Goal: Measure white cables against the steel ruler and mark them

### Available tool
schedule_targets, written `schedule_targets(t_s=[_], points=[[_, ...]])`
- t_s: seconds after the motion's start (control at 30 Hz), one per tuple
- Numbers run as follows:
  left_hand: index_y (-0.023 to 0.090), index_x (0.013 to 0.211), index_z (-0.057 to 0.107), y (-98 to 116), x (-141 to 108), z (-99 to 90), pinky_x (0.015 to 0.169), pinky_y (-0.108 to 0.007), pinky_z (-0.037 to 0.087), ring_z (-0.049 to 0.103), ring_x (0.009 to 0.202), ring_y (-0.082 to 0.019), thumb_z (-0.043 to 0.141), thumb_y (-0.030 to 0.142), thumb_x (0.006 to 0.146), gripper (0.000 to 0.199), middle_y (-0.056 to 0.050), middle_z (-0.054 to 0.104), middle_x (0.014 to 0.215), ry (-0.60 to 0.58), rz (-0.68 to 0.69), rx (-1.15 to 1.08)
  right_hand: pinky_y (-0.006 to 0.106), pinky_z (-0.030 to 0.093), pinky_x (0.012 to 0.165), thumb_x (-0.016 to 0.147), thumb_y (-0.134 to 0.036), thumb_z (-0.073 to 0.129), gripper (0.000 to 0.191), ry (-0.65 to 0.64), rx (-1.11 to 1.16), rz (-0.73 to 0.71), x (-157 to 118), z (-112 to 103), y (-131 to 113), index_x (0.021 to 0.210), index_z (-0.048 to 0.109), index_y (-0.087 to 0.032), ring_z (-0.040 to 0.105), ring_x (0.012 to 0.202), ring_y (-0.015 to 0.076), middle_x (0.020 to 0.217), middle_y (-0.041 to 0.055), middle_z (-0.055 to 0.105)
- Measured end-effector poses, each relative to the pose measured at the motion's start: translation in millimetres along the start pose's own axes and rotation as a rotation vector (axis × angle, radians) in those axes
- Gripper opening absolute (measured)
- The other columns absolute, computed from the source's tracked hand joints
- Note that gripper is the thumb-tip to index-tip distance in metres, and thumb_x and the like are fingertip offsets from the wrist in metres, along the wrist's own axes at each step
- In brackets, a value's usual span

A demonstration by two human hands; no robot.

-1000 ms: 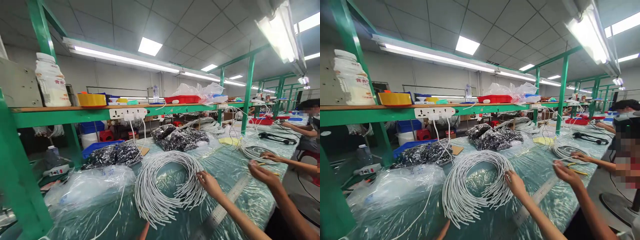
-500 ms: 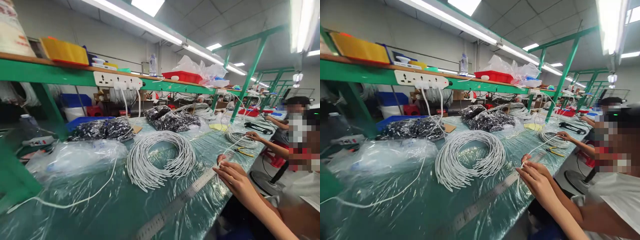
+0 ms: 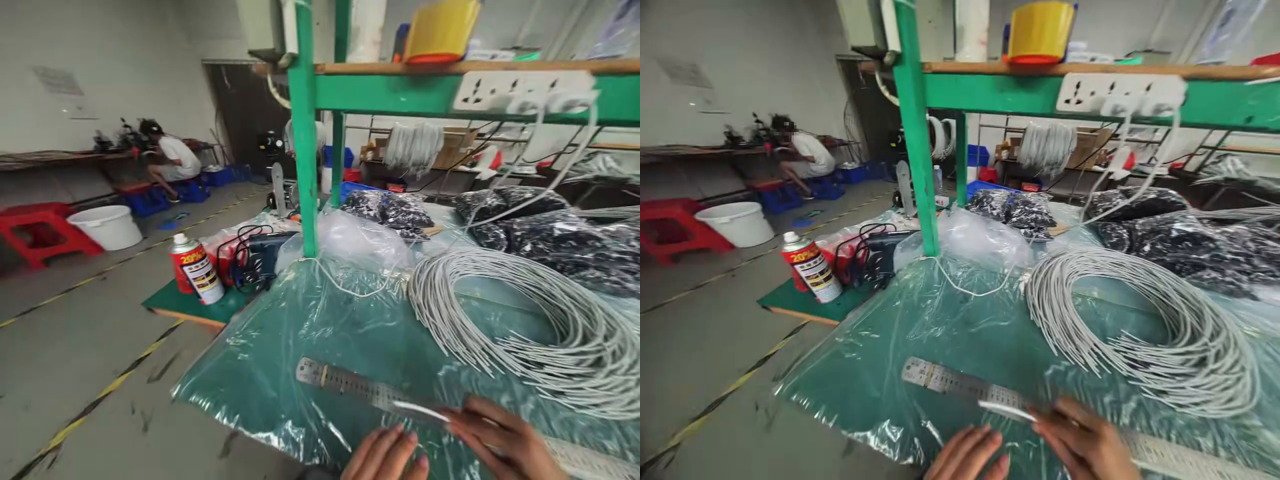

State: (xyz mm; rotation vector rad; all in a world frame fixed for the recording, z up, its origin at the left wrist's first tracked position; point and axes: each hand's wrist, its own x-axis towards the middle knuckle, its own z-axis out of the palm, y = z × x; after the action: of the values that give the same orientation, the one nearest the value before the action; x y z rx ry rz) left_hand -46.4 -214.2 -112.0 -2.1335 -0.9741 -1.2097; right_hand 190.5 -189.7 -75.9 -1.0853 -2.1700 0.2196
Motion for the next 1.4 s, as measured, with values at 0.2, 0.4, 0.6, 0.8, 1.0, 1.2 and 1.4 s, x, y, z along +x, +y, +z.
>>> schedule_targets(t_s=[0.2, 0.4, 0.6, 0.8, 1.0, 1.2, 1.4], points=[[0.008, 0.13, 0.047, -43.5, -23.9, -27.3, 0.099, -0.031, 0.047, 0.049, 0.126, -0.023, 0.029, 0.033, 0.094, 0.047, -0.01, 0.054, 0.133, -0.375, -0.074, 0.299, 0.016, 0.045, 0.049, 0.093, -0.044, 0.05, 0.036, -0.018, 0.266, 0.106, 67.3, 84.4, -29.5, 0.086, 0.076, -0.021, 0.057, 0.054, 0.0105, 0.063, 0.0023, 0.056], [0.018, 0.102, 0.067, -49.6, -39.5, -36.0, 0.086, -0.022, 0.049, 0.063, 0.088, -0.012, 0.027, 0.028, 0.096, 0.042, 0.0, 0.071, 0.087, -0.24, -0.079, 0.172, 0.016, 0.046, 0.048, 0.092, -0.049, 0.049, 0.042, 0.055, 0.294, 0.21, 55.9, 124.9, -45.9, 0.074, 0.073, -0.019, 0.057, 0.052, 0.0106, 0.063, 0.0021, 0.055], [0.004, 0.126, 0.051, -54.9, -35.4, -27.4, 0.101, -0.036, 0.044, 0.05, 0.124, -0.028, 0.028, 0.044, 0.093, 0.056, -0.015, 0.056, 0.13, -0.433, -0.043, 0.267, 0.016, 0.045, 0.051, 0.092, -0.043, 0.053, 0.035, -0.001, 0.308, 0.221, 53.6, 124.1, -44.8, 0.071, 0.07, -0.021, 0.055, 0.055, 0.0107, 0.063, 0.0007, 0.052], [0.005, 0.123, 0.054, -53.9, -41.6, -21.3, 0.106, -0.039, 0.036, 0.053, 0.121, -0.03, 0.029, 0.05, 0.093, 0.059, -0.017, 0.057, 0.127, -0.436, -0.057, 0.307, 0.018, 0.047, 0.058, 0.092, -0.037, 0.055, 0.026, -0.059, 0.343, 0.22, 49.9, 123.5, -43.5, 0.078, 0.071, -0.022, 0.058, 0.063, 0.012, 0.068, 0.0011, 0.055], [0.007, 0.119, 0.057, -53.1, -39.3, -25.2, 0.111, -0.038, 0.03, 0.055, 0.118, -0.026, 0.03, 0.045, 0.093, 0.053, -0.014, 0.06, 0.124, -0.379, -0.101, 0.267, 0.02, 0.049, 0.062, 0.091, -0.038, 0.056, 0.025, -0.034, 0.367, 0.232, 51.1, 124.4, -44.4, 0.078, 0.071, -0.022, 0.06, 0.07, 0.0137, 0.074, 0.0031, 0.06], [0.006, 0.117, 0.058, -51.7, -39.3, -26.5, 0.116, -0.037, 0.024, 0.055, 0.118, -0.024, 0.033, 0.046, 0.092, 0.054, -0.013, 0.061, 0.124, -0.372, -0.124, 0.27, 0.021, 0.05, 0.061, 0.091, -0.041, 0.056, 0.028, -0.041, 0.35, 0.239, 56.9, 121.4, -47.3, 0.076, 0.071, -0.023, 0.061, 0.067, 0.0138, 0.072, 0.0025, 0.061], [0.005, 0.119, 0.057, -52.7, -41.2, -26.4, 0.115, -0.038, 0.026, 0.052, 0.12, -0.025, 0.022, 0.057, 0.092, 0.069, -0.014, 0.059, 0.126, -0.396, -0.098, 0.274, 0.021, 0.05, 0.062, 0.091, -0.037, 0.056, 0.024, -0.051, 0.336, 0.24, 55.0, 123.2, -46.5, 0.079, 0.071, -0.023, 0.061, 0.069, 0.014, 0.075, 0.0027, 0.061]])
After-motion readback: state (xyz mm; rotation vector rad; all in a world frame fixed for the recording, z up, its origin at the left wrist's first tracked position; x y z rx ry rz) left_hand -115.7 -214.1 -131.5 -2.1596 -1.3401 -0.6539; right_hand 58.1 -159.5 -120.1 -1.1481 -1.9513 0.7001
